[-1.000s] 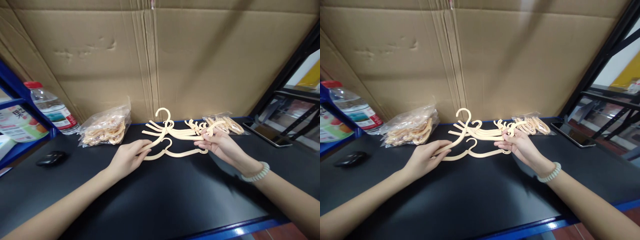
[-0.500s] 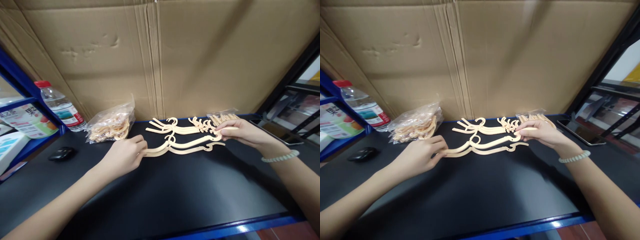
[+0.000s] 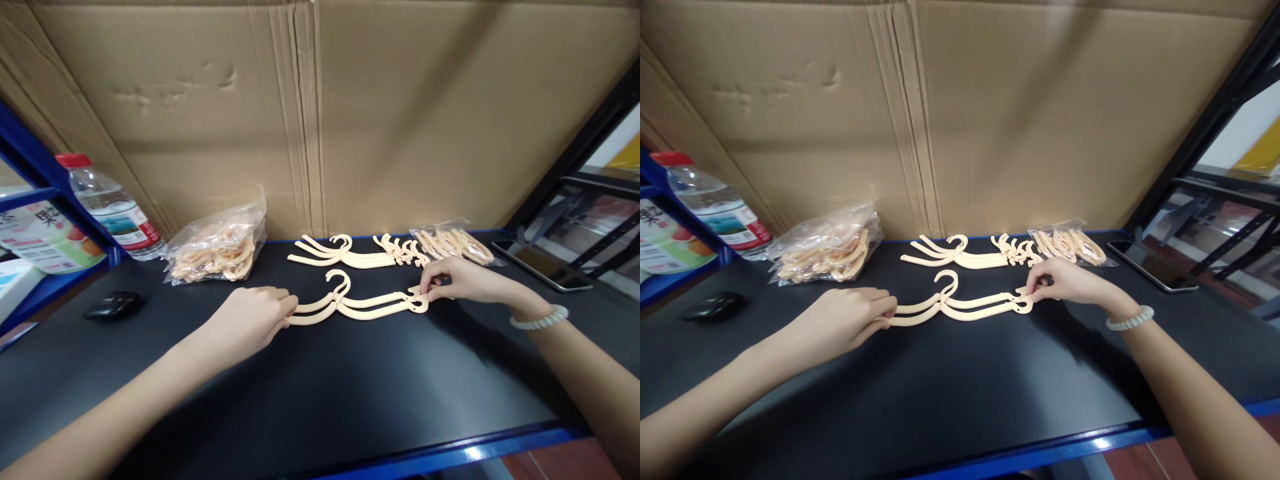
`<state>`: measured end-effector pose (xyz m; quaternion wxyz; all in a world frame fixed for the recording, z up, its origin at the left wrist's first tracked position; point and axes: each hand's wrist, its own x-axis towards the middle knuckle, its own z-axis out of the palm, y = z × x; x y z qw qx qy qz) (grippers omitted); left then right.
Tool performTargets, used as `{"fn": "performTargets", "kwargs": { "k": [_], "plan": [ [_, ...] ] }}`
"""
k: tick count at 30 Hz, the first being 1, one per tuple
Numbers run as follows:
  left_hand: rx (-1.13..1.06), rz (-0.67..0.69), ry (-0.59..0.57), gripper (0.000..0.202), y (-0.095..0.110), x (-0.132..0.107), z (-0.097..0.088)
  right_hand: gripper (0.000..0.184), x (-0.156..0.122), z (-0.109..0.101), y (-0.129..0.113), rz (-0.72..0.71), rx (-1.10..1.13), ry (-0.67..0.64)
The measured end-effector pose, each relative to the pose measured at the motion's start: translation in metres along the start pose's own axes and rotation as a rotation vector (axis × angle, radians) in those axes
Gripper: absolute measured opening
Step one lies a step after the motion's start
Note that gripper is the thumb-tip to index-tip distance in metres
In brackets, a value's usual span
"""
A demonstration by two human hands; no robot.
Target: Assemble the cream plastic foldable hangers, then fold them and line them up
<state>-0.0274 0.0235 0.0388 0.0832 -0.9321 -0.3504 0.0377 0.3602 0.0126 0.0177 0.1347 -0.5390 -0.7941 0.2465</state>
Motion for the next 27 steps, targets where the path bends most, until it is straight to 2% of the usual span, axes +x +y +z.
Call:
{"fn": "performTargets", "kwargs": {
  "k": [5,9,12,15,21,27],
  "plan": [
    [0.034,-0.003,0.026,0.008,0.000,0.000,0.002,0.026,0.002,0.001,0.004,-0.037,-0.058,0.065],
    [0.039,-0.026,0.055,0.012,-0.004,-0.002,0.002,0.035,0.003,0.002,0.007,-0.088,-0.067,0.084],
    [0.026,-0.050,0.002,0.009,-0.006,-0.002,0.001,0.043,0.003,0.003,0.009,-0.134,-0.032,0.059],
    [0.006,-0.059,-0.044,0.008,-0.008,0.001,0.001,0.041,0.003,0.004,0.008,-0.107,-0.033,0.032],
    [-0.058,-0.040,0.067,0.012,-0.016,0.006,0.010,0.026,0.002,0.002,0.003,-0.038,-0.105,0.029],
    [-0.139,-0.011,0.130,0.014,-0.024,0.008,0.017,0.032,0.002,0.002,0.008,-0.009,-0.148,0.025]
  ]
}}
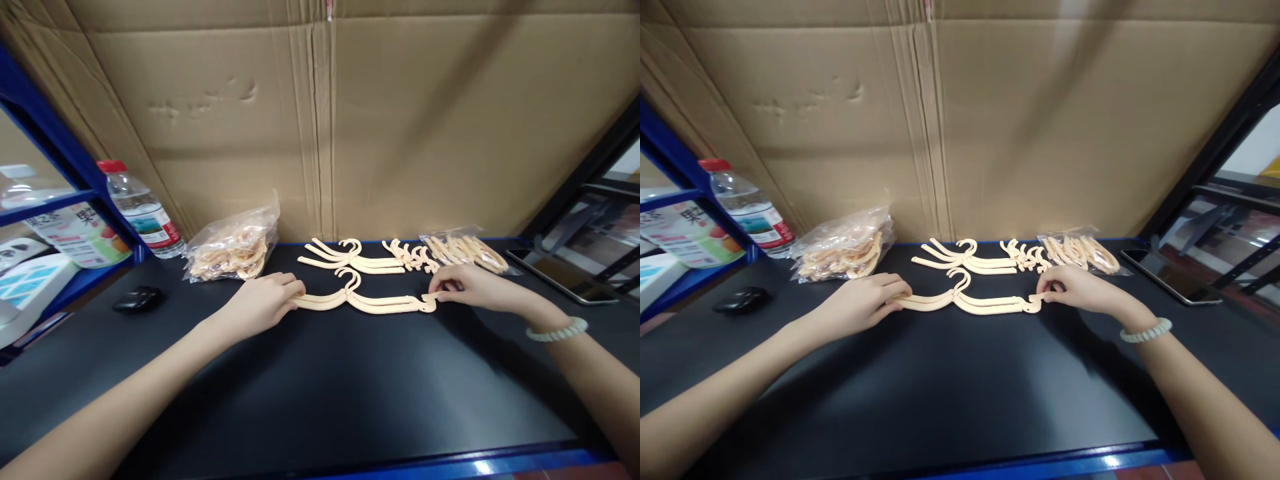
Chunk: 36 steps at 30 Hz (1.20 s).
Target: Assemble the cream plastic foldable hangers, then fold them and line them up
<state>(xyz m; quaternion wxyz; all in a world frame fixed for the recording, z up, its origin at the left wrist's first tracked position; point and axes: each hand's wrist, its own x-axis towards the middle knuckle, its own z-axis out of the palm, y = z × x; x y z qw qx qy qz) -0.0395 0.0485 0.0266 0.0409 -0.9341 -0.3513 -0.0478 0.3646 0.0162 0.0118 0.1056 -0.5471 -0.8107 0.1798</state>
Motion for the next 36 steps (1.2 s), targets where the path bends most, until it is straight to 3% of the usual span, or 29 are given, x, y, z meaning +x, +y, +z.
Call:
{"fn": "performTargets", "kwargs": {
  "k": [13,21,26,29,36],
  "plan": [
    [-0.154,-0.015,-0.068,0.011,-0.017,0.002,-0.006,0.033,-0.001,-0.002,-0.001,0.023,0.002,-0.027],
    [-0.256,0.010,-0.110,0.013,-0.025,0.003,-0.009,0.030,-0.004,-0.006,-0.003,-0.049,0.018,-0.037],
    [-0.287,-0.023,-0.135,0.028,-0.029,0.001,-0.013,0.031,-0.003,-0.005,0.005,-0.059,0.011,-0.033],
    [-0.270,-0.043,-0.119,0.025,-0.033,0.000,-0.011,0.032,-0.001,-0.002,0.014,-0.064,0.010,0.072],
    [-0.167,-0.118,0.077,0.035,-0.035,0.002,0.000,0.030,0.004,0.004,0.022,-0.069,-0.062,0.349]
  ]
}}
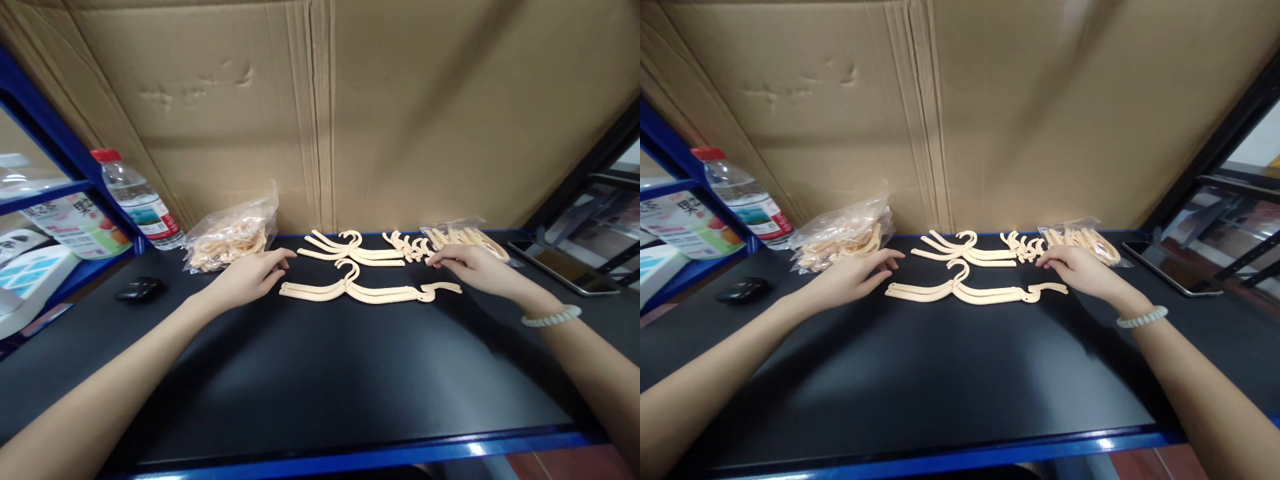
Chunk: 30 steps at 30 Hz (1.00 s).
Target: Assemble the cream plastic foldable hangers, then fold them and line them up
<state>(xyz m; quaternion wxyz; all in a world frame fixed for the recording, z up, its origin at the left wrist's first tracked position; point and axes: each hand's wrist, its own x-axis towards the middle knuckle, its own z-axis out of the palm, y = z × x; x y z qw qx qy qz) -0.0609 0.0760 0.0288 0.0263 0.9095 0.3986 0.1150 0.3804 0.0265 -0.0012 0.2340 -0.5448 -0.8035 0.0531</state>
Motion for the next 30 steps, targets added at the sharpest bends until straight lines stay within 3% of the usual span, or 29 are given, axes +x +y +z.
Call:
{"fn": "performTargets", "kwargs": {
  "k": [4,11,16,24,30],
  "plan": [
    [0.007,0.019,0.090,0.032,0.001,0.001,0.002,0.027,0.002,0.001,-0.003,-0.064,-0.017,0.076],
    [-0.260,-0.005,0.298,0.027,-0.001,0.007,0.020,0.024,0.003,0.001,-0.008,-0.126,-0.002,0.180],
    [-0.286,-0.026,0.290,0.024,-0.005,0.008,0.030,0.027,0.003,0.002,-0.006,-0.121,-0.018,0.206],
    [-0.303,-0.057,0.280,0.024,-0.006,0.007,0.029,0.027,0.003,0.003,-0.007,-0.124,-0.017,0.208],
    [-0.309,-0.050,0.268,0.023,-0.007,0.008,0.032,0.029,0.002,0.000,-0.011,-0.080,-0.137,0.307]
  ]
}}
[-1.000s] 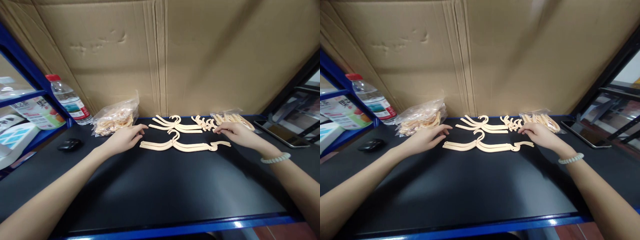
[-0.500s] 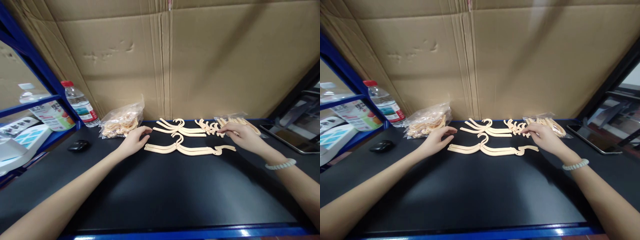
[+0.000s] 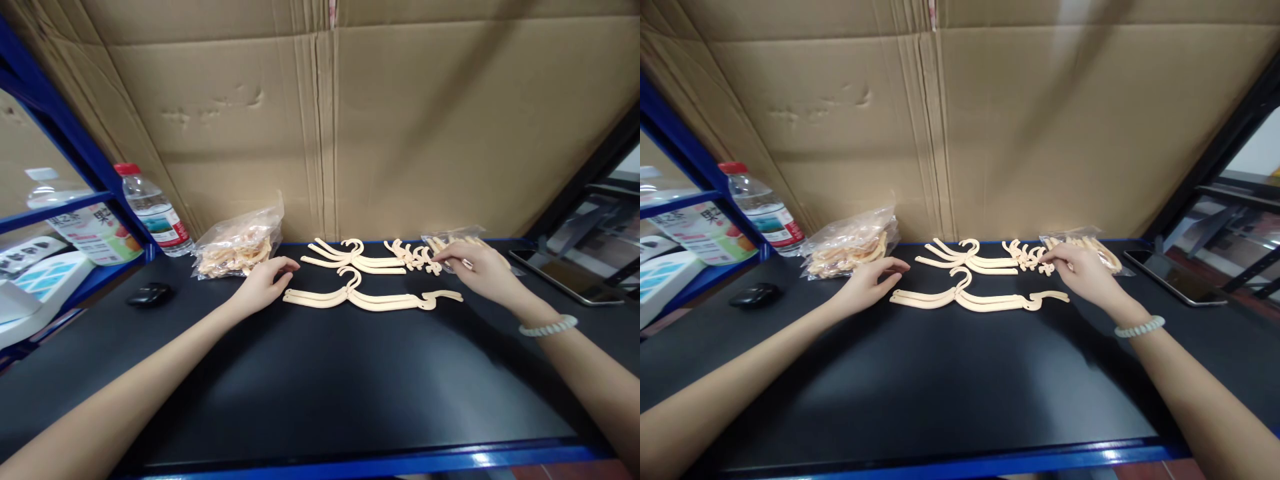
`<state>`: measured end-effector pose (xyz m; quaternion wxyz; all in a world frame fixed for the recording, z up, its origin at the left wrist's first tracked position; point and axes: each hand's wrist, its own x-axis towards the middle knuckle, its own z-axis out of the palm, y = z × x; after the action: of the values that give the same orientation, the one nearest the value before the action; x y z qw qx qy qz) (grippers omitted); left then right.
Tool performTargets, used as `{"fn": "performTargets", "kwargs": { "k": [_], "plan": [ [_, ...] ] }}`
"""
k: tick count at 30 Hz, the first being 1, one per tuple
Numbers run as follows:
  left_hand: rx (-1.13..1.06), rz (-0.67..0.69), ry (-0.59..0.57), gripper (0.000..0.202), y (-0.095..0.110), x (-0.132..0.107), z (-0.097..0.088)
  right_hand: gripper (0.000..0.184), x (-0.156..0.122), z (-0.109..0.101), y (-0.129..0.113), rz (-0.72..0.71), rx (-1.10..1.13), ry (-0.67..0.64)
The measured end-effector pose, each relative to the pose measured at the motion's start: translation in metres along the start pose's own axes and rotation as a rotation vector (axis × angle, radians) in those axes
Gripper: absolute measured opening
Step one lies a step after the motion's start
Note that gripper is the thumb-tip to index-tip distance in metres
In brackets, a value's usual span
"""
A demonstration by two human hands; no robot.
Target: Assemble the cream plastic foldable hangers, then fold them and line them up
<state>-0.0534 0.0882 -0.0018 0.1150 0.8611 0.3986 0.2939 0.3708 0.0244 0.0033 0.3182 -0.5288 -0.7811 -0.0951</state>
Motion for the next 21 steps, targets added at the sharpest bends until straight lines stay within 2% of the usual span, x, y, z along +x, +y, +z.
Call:
{"fn": "performTargets", "kwargs": {
  "k": [6,11,16,21],
  "plan": [
    [-0.009,-0.007,-0.023,0.024,-0.003,0.002,-0.002,0.028,0.001,0.000,0.002,0.085,-0.042,0.031],
    [-0.010,-0.018,-0.051,0.028,-0.006,0.011,-0.004,0.023,0.001,0.002,0.014,0.141,-0.035,0.058],
    [-0.013,0.004,-0.095,0.034,-0.006,0.025,0.005,0.023,0.004,0.011,0.029,0.130,-0.021,0.002],
    [0.071,0.063,-0.120,0.035,-0.001,0.038,0.014,0.024,0.006,0.022,0.034,0.105,-0.016,-0.047]
  ]
}}
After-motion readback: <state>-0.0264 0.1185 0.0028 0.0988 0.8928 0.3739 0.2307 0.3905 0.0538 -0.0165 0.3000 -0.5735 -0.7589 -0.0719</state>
